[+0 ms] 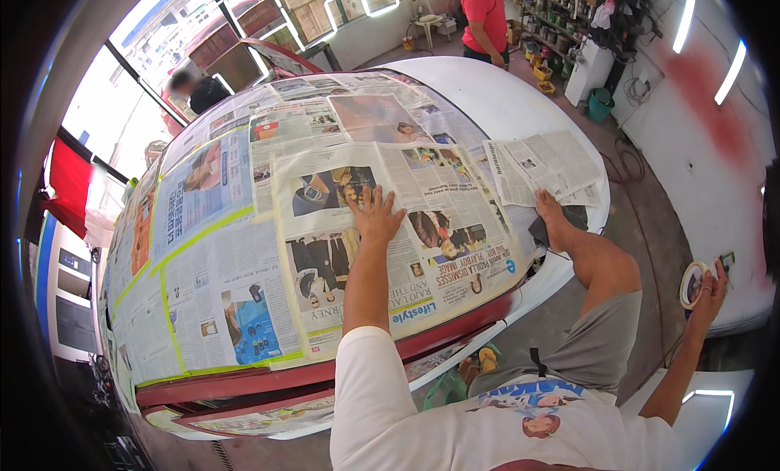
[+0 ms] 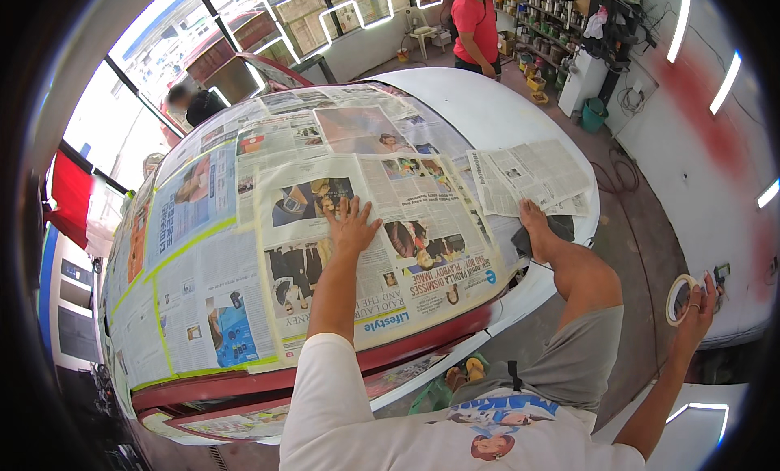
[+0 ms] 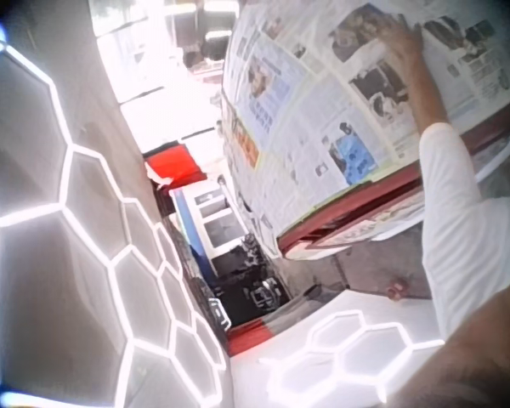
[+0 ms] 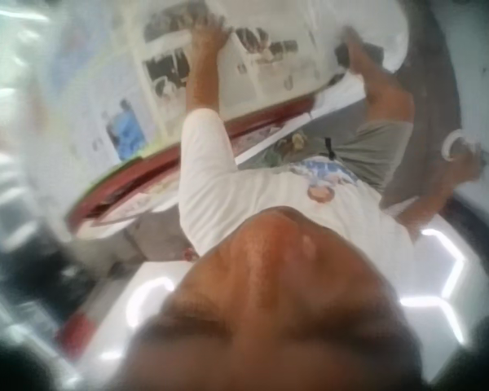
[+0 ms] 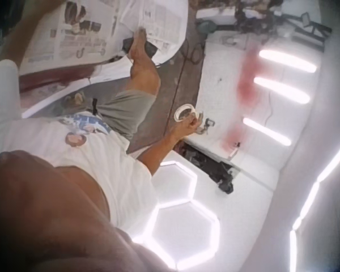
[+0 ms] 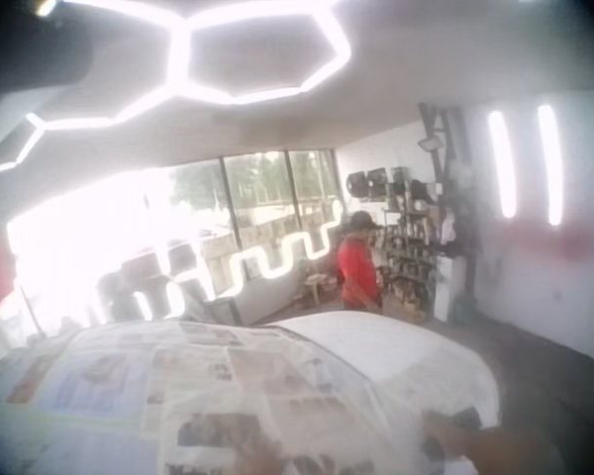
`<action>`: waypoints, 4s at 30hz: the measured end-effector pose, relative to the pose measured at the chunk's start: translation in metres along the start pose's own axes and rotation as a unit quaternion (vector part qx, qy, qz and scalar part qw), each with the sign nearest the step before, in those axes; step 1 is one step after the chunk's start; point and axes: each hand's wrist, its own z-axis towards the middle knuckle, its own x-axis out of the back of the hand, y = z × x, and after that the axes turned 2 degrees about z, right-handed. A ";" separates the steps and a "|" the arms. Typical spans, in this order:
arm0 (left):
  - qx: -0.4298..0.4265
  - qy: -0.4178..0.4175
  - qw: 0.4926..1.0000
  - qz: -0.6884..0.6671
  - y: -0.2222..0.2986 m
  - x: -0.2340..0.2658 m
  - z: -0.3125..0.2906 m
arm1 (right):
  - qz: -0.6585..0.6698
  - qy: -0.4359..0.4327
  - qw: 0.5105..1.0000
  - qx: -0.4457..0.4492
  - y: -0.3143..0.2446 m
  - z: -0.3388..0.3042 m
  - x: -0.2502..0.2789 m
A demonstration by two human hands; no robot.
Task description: The person tapes sheets of newspaper onto the hood of a white car using clear adhesive tape. They smooth the paper down and apply tape along the edges to secure it to the vehicle's surface.
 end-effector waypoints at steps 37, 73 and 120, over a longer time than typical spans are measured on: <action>-0.086 0.002 0.525 -0.847 0.142 0.127 -0.141 | -0.221 -0.626 0.675 0.322 -0.148 -0.110 -0.320; 0.204 0.347 0.835 -0.376 -0.184 0.085 -0.001 | 0.016 -0.676 0.650 0.345 -0.162 -0.119 -0.549; 0.415 0.219 0.881 -0.050 -0.263 0.056 0.129 | 0.066 -0.576 0.676 0.454 -0.127 -0.151 -0.787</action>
